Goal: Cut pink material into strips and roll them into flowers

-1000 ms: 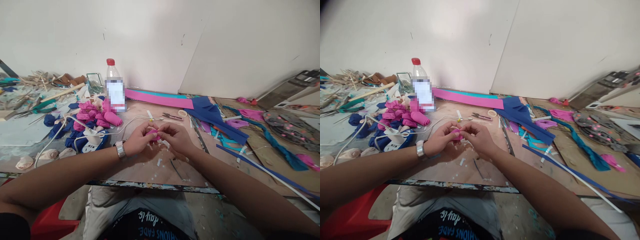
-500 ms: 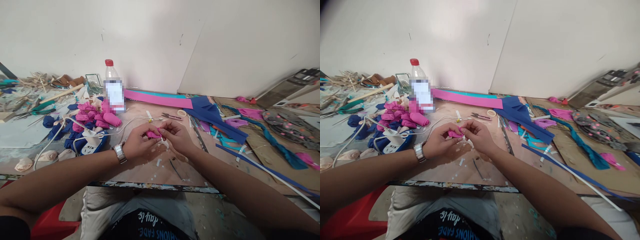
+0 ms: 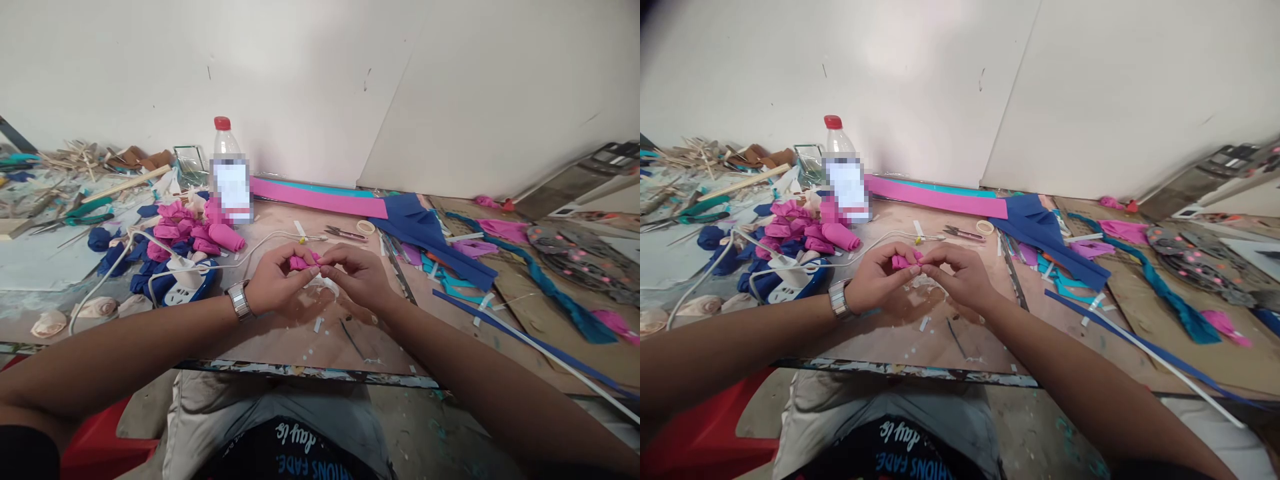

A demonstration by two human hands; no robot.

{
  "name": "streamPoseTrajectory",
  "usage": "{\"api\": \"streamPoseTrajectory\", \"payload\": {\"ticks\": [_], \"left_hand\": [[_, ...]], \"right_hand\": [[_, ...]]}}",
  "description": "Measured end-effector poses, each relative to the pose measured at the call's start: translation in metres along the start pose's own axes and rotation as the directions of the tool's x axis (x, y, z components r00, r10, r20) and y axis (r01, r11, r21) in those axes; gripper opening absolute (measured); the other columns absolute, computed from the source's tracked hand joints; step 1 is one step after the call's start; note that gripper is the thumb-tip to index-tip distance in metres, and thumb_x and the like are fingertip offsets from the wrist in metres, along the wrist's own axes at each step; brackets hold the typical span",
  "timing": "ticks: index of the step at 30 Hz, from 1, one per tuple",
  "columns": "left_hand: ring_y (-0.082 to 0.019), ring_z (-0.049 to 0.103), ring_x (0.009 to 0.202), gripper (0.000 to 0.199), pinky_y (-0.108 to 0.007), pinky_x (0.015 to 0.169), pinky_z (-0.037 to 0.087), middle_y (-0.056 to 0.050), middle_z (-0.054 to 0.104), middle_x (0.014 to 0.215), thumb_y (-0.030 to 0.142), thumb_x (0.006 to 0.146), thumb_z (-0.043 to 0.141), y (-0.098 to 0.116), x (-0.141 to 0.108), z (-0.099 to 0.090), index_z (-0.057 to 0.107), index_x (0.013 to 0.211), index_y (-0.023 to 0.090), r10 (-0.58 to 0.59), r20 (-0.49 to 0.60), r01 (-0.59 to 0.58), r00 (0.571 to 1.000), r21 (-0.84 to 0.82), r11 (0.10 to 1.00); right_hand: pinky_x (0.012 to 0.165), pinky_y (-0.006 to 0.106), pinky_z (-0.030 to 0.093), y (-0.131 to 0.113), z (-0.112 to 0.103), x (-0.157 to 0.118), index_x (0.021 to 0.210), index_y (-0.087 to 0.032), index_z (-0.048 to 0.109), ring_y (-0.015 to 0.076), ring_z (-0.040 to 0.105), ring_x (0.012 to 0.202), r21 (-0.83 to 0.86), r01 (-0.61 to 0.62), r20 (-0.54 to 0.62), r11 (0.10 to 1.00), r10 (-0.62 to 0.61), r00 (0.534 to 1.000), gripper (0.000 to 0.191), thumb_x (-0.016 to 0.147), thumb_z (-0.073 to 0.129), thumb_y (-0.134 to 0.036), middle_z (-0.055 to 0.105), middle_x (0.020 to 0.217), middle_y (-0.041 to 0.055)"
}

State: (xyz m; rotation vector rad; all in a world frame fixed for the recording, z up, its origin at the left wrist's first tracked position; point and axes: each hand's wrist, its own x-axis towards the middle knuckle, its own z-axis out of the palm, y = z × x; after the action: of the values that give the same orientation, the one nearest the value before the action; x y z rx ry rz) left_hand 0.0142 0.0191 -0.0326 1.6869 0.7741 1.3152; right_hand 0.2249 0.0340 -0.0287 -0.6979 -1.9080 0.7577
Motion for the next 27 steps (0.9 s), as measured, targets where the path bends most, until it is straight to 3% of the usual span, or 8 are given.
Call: {"api": "streamPoseTrajectory", "payload": {"ticks": [5, 12, 19, 24, 27], "left_hand": [[-0.017, 0.063, 0.082, 0.016, -0.030, 0.076, 0.052, -0.004, 0.071, 0.089, 0.032, 0.088, 0.076, 0.002, -0.002, 0.002, 0.068, 0.090, 0.019, 0.009, 0.019, -0.009, 1.000, 0.021, 1.000], [-0.018, 0.062, 0.082, 0.018, -0.030, 0.075, 0.051, -0.004, 0.070, 0.088, 0.036, 0.089, 0.075, 0.001, -0.004, 0.006, 0.068, 0.093, 0.020, -0.026, 0.026, 0.025, 0.999, 0.053, 0.998], [-0.020, 0.064, 0.086, 0.018, -0.031, 0.074, 0.052, -0.004, 0.071, 0.086, 0.037, 0.089, 0.073, 0.003, -0.004, 0.004, 0.067, 0.087, 0.020, -0.037, 0.001, 0.037, 0.999, 0.149, 0.988], [-0.019, 0.066, 0.087, 0.011, -0.032, 0.077, 0.053, -0.005, 0.075, 0.093, 0.028, 0.085, 0.073, 0.004, -0.003, 0.003, 0.067, 0.090, 0.020, -0.021, 0.023, 0.017, 1.000, 0.163, 0.987], [-0.020, 0.066, 0.087, 0.015, -0.032, 0.078, 0.053, -0.006, 0.076, 0.095, 0.033, 0.087, 0.073, 0.005, -0.003, 0.003, 0.066, 0.091, 0.020, -0.021, 0.029, 0.017, 0.999, 0.144, 0.989]], "right_hand": [[0.078, 0.033, 0.053, -0.003, -0.001, 0.003, 0.095, -0.022, 0.075, 0.0178, 0.068, 0.083, -0.111, 0.112, 0.023, 0.988, -0.110, 0.994, 0.012, 0.101, 0.071, -0.032, 0.074, 0.091, 0.0047], [0.079, 0.034, 0.052, -0.008, -0.004, 0.005, 0.094, -0.022, 0.071, 0.0190, 0.063, 0.086, -0.185, 0.167, 0.083, 0.968, -0.154, 0.985, 0.015, 0.104, 0.064, -0.032, 0.067, 0.091, 0.0049], [0.078, 0.038, 0.056, -0.012, -0.003, 0.005, 0.088, -0.024, 0.075, 0.0220, 0.067, 0.086, -0.173, 0.031, 0.047, 0.984, -0.023, 0.999, 0.022, 0.098, 0.071, -0.043, 0.073, 0.092, 0.0076], [0.074, 0.034, 0.056, -0.008, 0.000, 0.004, 0.098, -0.022, 0.076, 0.0181, 0.067, 0.078, 0.020, -0.127, 0.023, 0.992, 0.126, 0.992, 0.021, 0.092, 0.080, -0.042, 0.076, 0.088, 0.0049], [0.075, 0.033, 0.057, -0.005, 0.001, 0.003, 0.100, -0.022, 0.077, 0.0172, 0.068, 0.078, 0.090, -0.153, 0.007, 0.984, 0.152, 0.988, 0.022, 0.090, 0.083, -0.040, 0.077, 0.089, 0.0046]]}}
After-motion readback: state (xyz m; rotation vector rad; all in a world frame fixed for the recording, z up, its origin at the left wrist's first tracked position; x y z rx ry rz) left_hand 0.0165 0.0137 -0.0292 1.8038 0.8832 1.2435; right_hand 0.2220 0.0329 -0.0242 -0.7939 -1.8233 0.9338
